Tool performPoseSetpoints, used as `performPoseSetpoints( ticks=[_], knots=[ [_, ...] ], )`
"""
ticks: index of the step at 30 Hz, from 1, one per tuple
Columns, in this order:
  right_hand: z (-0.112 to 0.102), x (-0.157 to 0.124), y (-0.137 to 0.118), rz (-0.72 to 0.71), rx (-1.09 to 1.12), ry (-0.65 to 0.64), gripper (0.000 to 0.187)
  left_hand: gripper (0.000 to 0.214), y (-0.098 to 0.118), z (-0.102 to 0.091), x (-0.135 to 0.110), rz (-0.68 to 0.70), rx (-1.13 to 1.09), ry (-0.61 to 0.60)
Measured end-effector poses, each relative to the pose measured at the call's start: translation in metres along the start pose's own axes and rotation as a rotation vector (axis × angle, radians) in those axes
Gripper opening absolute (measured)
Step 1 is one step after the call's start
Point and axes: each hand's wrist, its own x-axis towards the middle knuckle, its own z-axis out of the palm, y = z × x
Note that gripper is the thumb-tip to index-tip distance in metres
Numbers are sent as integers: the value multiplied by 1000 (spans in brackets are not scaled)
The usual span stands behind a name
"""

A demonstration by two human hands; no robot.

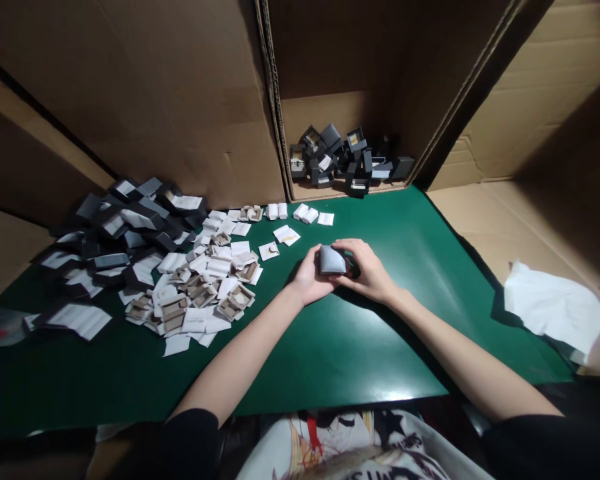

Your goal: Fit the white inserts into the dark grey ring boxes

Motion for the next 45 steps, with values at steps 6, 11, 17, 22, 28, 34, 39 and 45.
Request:
performPoseSetpoints(
  ticks=[6, 11, 17, 22, 28, 34, 39, 45],
  knots=[
    [-3, 1, -1, -2, 6, 35, 56, 44, 1, 2, -4, 15, 56, -40],
    [-6, 1, -1, -26, -19, 29, 50, 26, 6, 1, -6, 74, 196, -99],
    [-6, 0, 1, -35, -46, 30, 49, 39, 9, 0, -15, 204, 446, -44],
    [-5, -1, 2, -23, -44, 22, 49, 38, 6, -2, -13, 242, 537, -50],
    [-5, 0, 2, -26, -42, 3, 50, 28, 5, -4, -9, 249, 490, -12],
    [-6, 0, 1, -7, -48, -10, 60, 26, 7, -3, -6, 223, 351, -4],
    [-7, 1, -5, -33, -32, 25, 59, 23, 3, -1, -5, 273, 310, 79],
    [-4, 1, -9, -50, -164, 52, 59, 21, -7, 4, -3, 406, 315, 154]
  ],
)
